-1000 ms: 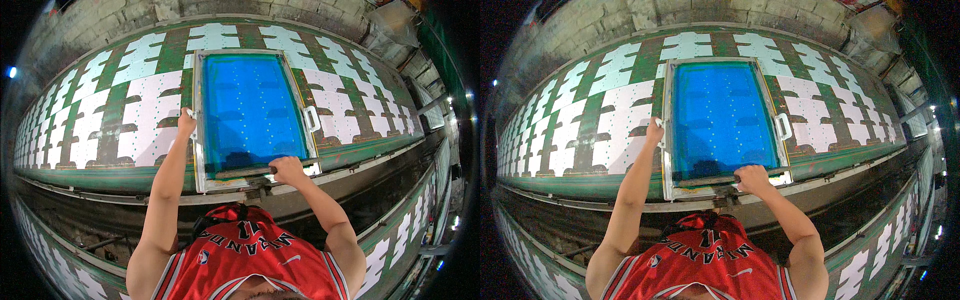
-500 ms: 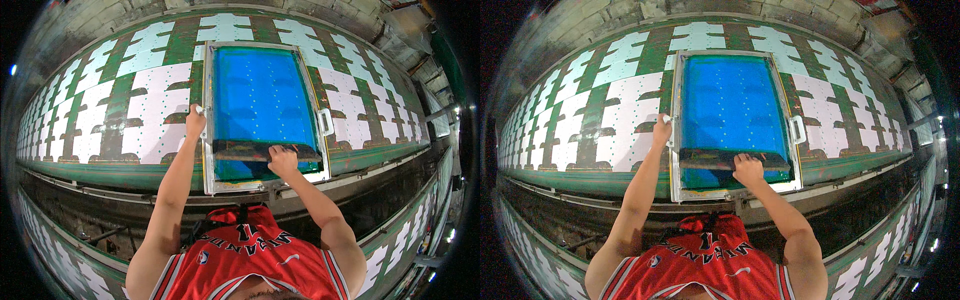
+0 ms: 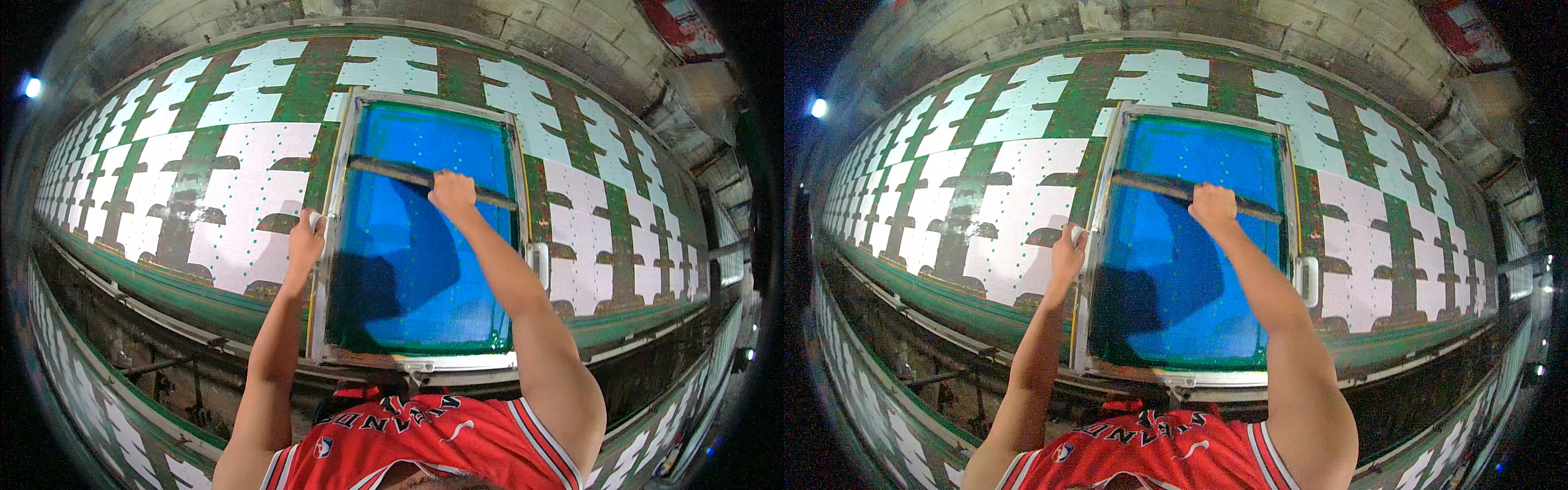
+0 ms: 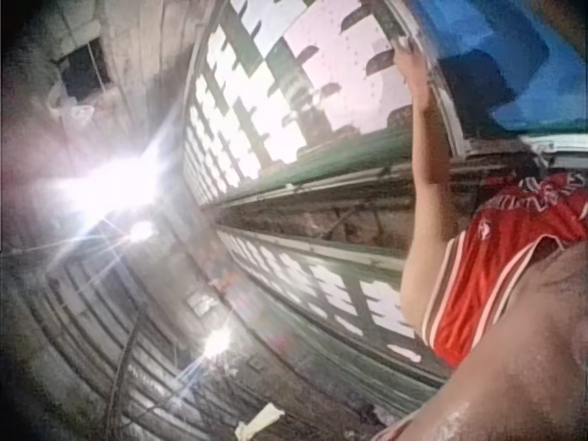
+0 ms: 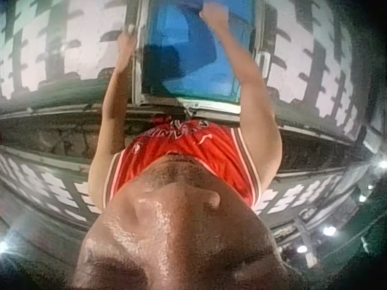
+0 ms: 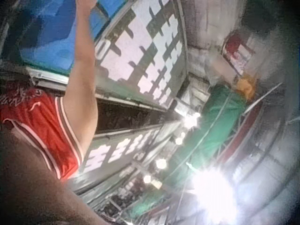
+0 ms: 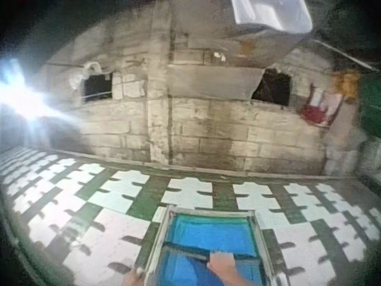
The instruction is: The person performs screen printing by repeatedly pulling a squeegee across a blue screen to transfer ink onto white T-shirts arranged on a green conveyor belt. The person moves the screen to the next shirt after each print and continues the process along the line.
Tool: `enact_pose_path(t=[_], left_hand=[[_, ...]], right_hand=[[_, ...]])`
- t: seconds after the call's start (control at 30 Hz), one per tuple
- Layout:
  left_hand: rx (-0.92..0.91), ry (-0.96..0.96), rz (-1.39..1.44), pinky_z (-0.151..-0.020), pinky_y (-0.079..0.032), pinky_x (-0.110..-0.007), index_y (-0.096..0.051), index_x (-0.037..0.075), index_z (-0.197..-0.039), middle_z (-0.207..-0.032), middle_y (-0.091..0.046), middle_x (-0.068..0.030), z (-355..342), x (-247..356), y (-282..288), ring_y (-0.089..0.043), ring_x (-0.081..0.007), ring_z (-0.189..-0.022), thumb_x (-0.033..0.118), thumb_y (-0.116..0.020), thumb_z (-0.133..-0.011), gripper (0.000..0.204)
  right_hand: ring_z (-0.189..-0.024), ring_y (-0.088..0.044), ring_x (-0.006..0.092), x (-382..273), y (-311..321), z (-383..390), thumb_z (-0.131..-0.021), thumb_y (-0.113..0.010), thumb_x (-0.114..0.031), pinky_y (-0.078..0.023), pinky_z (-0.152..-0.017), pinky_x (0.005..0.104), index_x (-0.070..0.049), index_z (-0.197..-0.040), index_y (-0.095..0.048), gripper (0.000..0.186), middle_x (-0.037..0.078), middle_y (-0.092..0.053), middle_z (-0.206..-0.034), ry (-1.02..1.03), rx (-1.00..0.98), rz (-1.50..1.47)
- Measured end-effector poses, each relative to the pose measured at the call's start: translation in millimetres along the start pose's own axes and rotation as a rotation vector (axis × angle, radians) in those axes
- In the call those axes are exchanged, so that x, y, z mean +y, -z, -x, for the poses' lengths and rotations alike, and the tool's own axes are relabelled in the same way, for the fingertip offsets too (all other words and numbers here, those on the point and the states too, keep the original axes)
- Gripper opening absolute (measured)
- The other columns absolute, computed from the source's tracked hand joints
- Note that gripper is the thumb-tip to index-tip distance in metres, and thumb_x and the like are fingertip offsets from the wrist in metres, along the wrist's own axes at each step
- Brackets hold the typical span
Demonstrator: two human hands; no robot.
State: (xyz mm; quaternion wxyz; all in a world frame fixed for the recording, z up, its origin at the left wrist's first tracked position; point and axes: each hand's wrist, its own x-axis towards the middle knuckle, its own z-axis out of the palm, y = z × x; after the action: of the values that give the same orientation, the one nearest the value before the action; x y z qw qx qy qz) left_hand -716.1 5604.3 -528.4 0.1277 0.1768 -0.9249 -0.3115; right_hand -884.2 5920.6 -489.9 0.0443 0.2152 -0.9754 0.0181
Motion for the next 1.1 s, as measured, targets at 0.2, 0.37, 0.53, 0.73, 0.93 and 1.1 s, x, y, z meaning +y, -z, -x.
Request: enact_pose_path(t=[0.2,0.37,0.53,0.73,0.93,1.1], left_hand=[[0.023,0.017,0.013,-0.075,-0.050,-0.057,-0.056,0.008,-0.122,-0.092,-0.069,-0.0305,1.7,2.2,-0.3,-0.064,-0.0526,-0.090,0.026,-0.062,-0.099,0.030],[-0.006,0.028,0.025,-0.075,-0.050,-0.055,-0.056,0.008,-0.122,-0.091,-0.069,-0.0296,-0.1,3.1,0.5,-0.065,-0.0510,-0.089,0.028,-0.060,-0.099,0.030],[-0.017,0.065,0.030,-0.076,-0.050,-0.055,-0.057,0.009,-0.121,-0.092,-0.069,-0.0286,0.8,6.6,3.1,-0.065,-0.0511,-0.091,0.028,-0.059,-0.100,0.028],[-0.004,0.067,0.020,-0.072,-0.052,-0.048,-0.058,0.009,-0.120,-0.087,-0.070,-0.0251,-1.8,6.3,0.8,-0.069,-0.0453,-0.085,0.031,-0.059,-0.100,0.029],[-0.014,0.093,0.059,-0.075,-0.050,-0.054,-0.058,0.011,-0.118,-0.091,-0.069,-0.0274,0.4,8.8,2.4,-0.066,-0.0503,-0.091,0.029,-0.058,-0.100,0.026],[0.022,0.020,0.033,-0.073,-0.049,-0.055,-0.058,0.011,-0.118,-0.089,-0.068,-0.0282,2.1,13.1,6.1,-0.065,-0.0510,-0.090,0.026,-0.059,-0.100,0.023]], right_hand=[[-0.091,-0.074,0.0335,49.6,-14.8,-102.7,-0.077,-0.070,-0.025,-0.060,-0.076,0.0460,-0.006,-0.096,-0.077,0.028,0.016,-0.075,-0.102,-0.029,0.031,0.046],[-0.095,-0.074,0.0335,87.2,-14.9,-149.6,-0.078,-0.068,-0.025,-0.059,-0.080,0.0465,-0.008,-0.097,-0.077,0.027,0.016,-0.075,-0.102,0.040,0.004,0.035],[-0.097,-0.073,0.0361,110.2,3.9,-180.0,-0.078,-0.066,-0.023,-0.057,-0.083,0.0502,-0.010,-0.098,-0.078,0.027,0.017,-0.075,-0.101,0.018,0.081,0.025],[-0.096,-0.072,0.0403,128.7,6.2,-203.7,-0.076,-0.065,-0.020,-0.058,-0.083,0.0522,-0.006,-0.099,-0.077,0.030,0.022,-0.074,-0.102,0.035,0.051,-0.093],[-0.098,-0.072,0.0407,124.8,6.6,-192.0,-0.075,-0.063,-0.022,-0.057,-0.087,0.0525,-0.005,-0.098,-0.077,0.032,0.023,-0.074,-0.105,-0.022,-0.037,-0.060],[-0.096,-0.072,0.0399,100.3,19.0,-120.7,-0.076,-0.062,-0.023,-0.058,-0.084,0.0513,-0.008,-0.094,-0.079,0.029,0.020,-0.074,-0.102,-0.024,-0.053,-0.109]])
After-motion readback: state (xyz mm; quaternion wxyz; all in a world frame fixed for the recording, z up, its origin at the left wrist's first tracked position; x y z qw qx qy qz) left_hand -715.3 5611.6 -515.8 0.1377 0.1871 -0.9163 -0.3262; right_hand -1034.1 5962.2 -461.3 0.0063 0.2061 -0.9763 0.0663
